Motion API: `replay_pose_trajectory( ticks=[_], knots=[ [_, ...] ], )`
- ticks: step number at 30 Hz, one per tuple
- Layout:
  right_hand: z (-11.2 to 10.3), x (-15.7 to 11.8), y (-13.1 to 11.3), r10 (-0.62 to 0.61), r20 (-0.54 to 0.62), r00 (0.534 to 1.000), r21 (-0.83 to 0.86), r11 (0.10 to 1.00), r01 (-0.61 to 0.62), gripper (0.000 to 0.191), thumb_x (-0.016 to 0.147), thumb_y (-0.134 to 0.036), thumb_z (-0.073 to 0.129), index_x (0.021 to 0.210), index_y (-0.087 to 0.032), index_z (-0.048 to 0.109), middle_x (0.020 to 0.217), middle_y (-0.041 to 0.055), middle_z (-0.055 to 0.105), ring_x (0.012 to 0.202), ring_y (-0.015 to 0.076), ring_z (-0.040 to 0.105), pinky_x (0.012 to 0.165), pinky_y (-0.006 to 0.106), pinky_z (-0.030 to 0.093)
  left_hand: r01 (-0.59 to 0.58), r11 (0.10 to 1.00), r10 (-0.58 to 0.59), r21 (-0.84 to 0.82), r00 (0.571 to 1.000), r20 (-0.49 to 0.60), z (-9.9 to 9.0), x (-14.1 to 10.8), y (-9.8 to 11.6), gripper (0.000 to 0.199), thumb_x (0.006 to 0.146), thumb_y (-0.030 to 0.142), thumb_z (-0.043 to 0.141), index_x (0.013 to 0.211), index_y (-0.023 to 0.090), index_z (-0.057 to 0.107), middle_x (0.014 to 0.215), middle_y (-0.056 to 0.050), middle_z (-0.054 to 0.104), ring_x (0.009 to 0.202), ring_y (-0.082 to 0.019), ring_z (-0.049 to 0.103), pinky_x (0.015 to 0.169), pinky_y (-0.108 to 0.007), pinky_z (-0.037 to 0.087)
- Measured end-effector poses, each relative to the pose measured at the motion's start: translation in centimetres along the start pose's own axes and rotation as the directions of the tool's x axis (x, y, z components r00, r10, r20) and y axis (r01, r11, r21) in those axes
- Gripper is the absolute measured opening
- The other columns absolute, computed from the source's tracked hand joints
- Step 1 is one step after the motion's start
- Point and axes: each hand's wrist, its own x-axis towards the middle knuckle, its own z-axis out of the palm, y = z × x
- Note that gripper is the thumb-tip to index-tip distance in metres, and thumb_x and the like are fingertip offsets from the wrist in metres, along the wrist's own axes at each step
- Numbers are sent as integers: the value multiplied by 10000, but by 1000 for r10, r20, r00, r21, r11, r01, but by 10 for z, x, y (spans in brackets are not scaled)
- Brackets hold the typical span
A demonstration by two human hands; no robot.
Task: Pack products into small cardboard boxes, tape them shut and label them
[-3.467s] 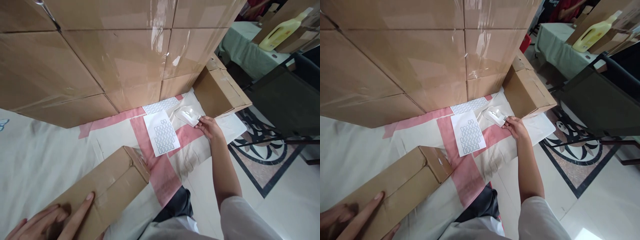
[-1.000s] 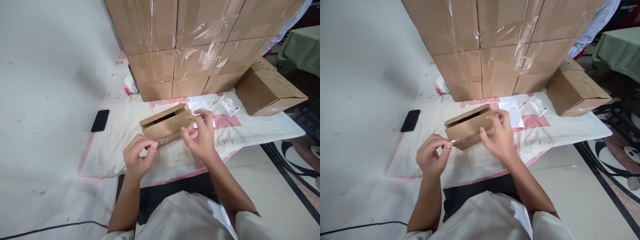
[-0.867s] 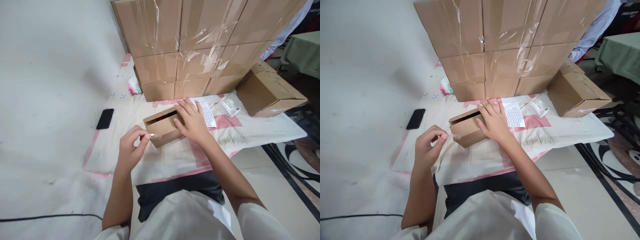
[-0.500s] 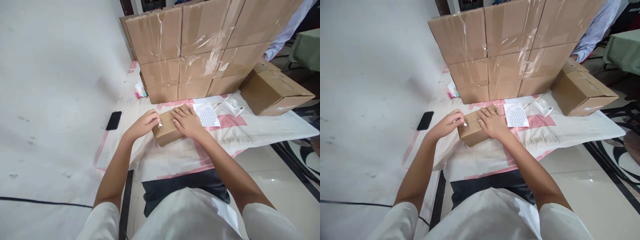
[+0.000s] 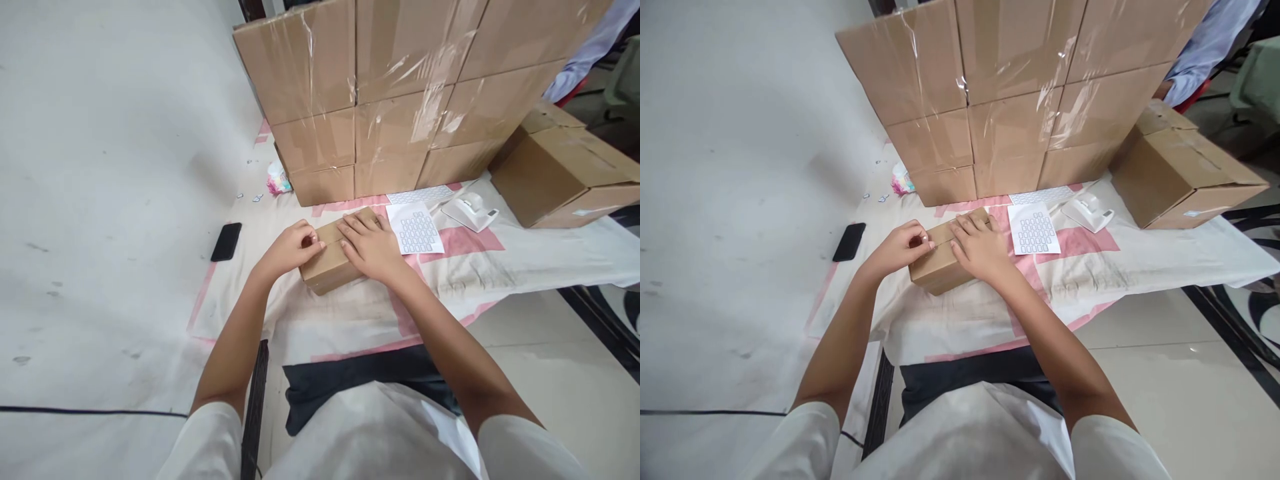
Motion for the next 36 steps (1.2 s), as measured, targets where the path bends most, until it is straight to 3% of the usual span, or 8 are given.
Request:
replay_pose_trajectory(
  ticks=[8,13,22,28,30,32,34,36],
  knots=[
    [1,0,1,-16,-24,1000,22,1000,17,499,1091,-361,372,1466,-143,619,1548,129,585,1416,353,500,1194,583,260,300,902,-254,311,950,-180,1,-5,6,556,763,732,719,986,238,597,1150,-82,648,1061,-313,606,743,-367,419],
    [1,0,0,-5,-13,1000,38,999,5,492,1084,-356,388,1453,-138,630,1550,137,582,1413,362,499,1186,594,260,288,957,-289,24,957,16,10,3,-19,471,852,695,611,940,234,648,1063,-71,660,1067,-300,600,894,-407,482],
    [0,0,-2,32,-23,999,86,996,-30,459,1061,-331,437,1428,-155,648,1553,126,581,1412,353,507,1182,600,274,279,956,-285,-92,957,-57,24,3,-32,399,951,564,495,1112,249,679,1221,-83,651,1200,-283,598,1126,-475,446],
    [3,-4,1,71,-157,985,196,980,-39,397,1024,-331,480,1319,-183,701,1485,116,639,1400,345,513,1174,554,314,322,939,-313,-117,945,96,11,-13,-31,1029,680,682,824,1547,299,425,1599,-129,376,1497,-366,406,1233,-517,391],
    [6,-14,22,182,-286,941,291,952,-96,378,1019,-345,463,1278,-190,691,1442,126,655,1370,314,534,1157,497,365,264,957,-270,-122,962,-36,16,-20,-30,1010,705,655,813,1550,278,408,1628,-147,330,1536,-379,343,1258,-554,343],
    [8,-28,54,444,-340,829,362,875,-321,398,1009,-358,445,1294,-164,644,1396,169,653,1320,312,556,1131,476,399,115,990,-138,-87,931,-338,26,-31,-25,828,774,568,780,1479,257,477,1577,-157,388,1520,-366,356,1246,-572,340],
    [9,-42,91,741,-224,633,333,668,-665,484,971,-421,519,1326,-100,589,1381,245,620,1317,371,537,1119,524,394,-65,998,47,-3,748,-662,41,-42,-13,523,860,446,708,1321,239,576,1413,-146,519,1412,-330,470,1182,-559,401],
    [11,-52,122,898,-45,438,195,438,-878,638,883,-461,667,1347,-41,547,1387,315,580,1354,454,492,1122,595,361,-226,971,187,76,528,-829,59,-50,5,262,909,335,643,1145,226,617,1187,-110,595,1211,-282,586,1063,-510,481]
  ],
)
